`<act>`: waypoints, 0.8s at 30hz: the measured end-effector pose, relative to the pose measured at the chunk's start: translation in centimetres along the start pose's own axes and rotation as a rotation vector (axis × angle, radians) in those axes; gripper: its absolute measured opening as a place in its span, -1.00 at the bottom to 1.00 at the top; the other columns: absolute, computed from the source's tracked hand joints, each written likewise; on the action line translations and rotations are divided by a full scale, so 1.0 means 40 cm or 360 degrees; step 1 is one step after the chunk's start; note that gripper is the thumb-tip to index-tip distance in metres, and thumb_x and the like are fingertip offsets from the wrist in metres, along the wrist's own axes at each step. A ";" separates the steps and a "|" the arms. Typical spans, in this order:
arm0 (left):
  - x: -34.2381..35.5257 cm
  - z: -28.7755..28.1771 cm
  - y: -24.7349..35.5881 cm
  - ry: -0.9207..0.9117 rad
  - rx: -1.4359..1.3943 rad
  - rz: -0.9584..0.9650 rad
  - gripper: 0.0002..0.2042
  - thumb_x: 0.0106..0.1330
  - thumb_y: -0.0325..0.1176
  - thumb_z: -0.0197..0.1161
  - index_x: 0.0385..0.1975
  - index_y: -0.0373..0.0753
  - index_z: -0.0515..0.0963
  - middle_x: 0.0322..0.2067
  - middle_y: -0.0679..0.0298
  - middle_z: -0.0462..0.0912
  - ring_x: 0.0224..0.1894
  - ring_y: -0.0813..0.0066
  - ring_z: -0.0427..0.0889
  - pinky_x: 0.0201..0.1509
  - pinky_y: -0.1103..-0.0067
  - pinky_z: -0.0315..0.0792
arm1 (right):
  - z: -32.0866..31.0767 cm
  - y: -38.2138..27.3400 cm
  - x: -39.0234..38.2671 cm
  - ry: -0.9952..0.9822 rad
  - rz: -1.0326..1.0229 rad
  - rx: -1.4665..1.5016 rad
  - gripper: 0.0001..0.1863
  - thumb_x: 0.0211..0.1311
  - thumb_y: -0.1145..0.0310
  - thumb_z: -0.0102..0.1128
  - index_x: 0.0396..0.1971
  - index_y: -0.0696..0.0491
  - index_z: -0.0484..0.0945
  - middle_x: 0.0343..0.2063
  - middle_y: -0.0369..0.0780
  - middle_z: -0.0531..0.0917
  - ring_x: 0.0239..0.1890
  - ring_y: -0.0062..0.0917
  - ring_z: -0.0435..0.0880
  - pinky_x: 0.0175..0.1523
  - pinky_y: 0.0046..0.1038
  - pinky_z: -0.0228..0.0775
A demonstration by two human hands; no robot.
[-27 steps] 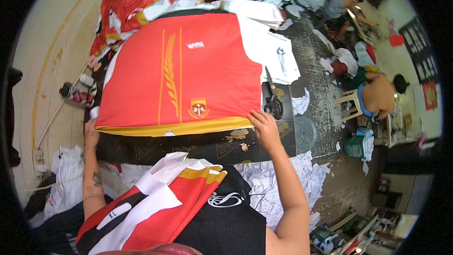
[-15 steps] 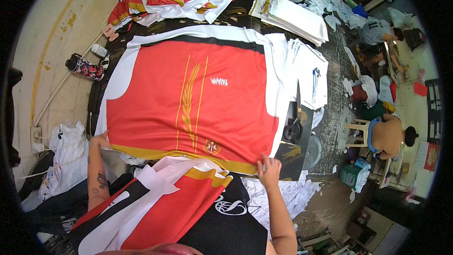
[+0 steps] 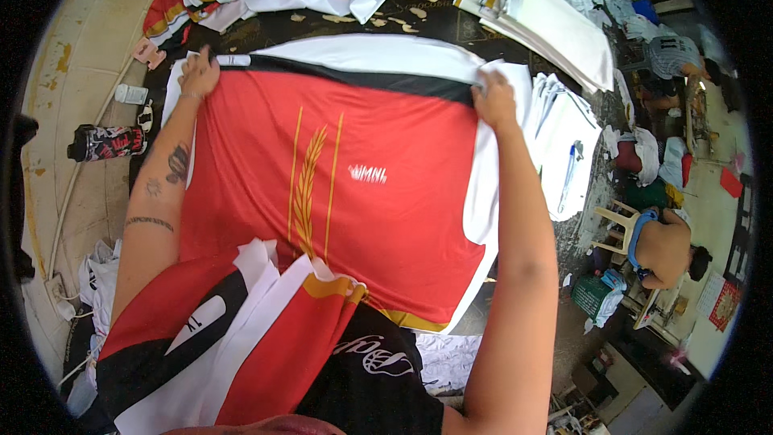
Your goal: The person repeatedly lays out a red and white jersey on a table, places a white paper pattern on top, and uses shears to cut the fabric along the pattern edges. The person then removes the pattern and sets the cut fabric aside, repeating the process with additional jerseys.
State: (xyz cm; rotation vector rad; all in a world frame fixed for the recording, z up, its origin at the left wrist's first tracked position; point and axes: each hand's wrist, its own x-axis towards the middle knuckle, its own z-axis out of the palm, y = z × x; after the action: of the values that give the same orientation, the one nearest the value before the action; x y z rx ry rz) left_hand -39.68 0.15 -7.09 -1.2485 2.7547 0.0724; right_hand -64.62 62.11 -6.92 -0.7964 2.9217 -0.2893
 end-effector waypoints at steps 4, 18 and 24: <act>0.055 0.025 0.035 0.0508 0.0191 0.0239 -0.47 0.51 0.10 -0.02 0.34 -0.03 0.50 0.26 0.02 0.52 0.36 -0.14 0.41 0.32 -0.14 0.29 | 0.068 0.016 0.056 0.0636 0.0165 -0.0016 -0.41 0.43 0.04 0.20 0.42 -0.20 0.45 0.45 0.11 0.34 0.45 0.02 0.36 0.48 -0.01 0.25; 0.064 -0.083 -0.012 0.1188 -0.0380 0.0850 -0.66 0.35 -0.20 0.33 0.02 -0.26 0.58 -0.10 -0.06 0.67 0.01 -0.08 0.61 0.16 0.20 0.49 | 0.113 -0.010 0.014 0.0584 0.0072 -0.0065 -0.36 0.58 -0.16 -0.11 0.55 -0.31 0.27 0.55 -0.02 0.21 0.60 -0.11 0.11 0.62 0.08 -0.17; 0.083 0.145 -0.019 0.0462 0.0044 0.0043 -0.25 0.48 0.32 -0.18 0.56 0.04 0.19 0.58 -0.03 0.07 0.58 -0.24 0.08 0.47 -0.38 -0.17 | 0.123 -0.007 0.017 0.0438 0.0232 -0.0269 -0.33 0.58 -0.20 -0.17 0.60 -0.41 0.14 0.58 -0.02 0.14 0.62 -0.08 0.05 0.61 0.14 -0.23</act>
State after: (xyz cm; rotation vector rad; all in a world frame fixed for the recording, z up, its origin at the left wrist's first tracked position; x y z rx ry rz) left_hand -40.78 -2.31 -13.25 -1.3084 3.0026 -0.1564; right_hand -64.35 60.75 -11.68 -0.5998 3.2788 -0.1510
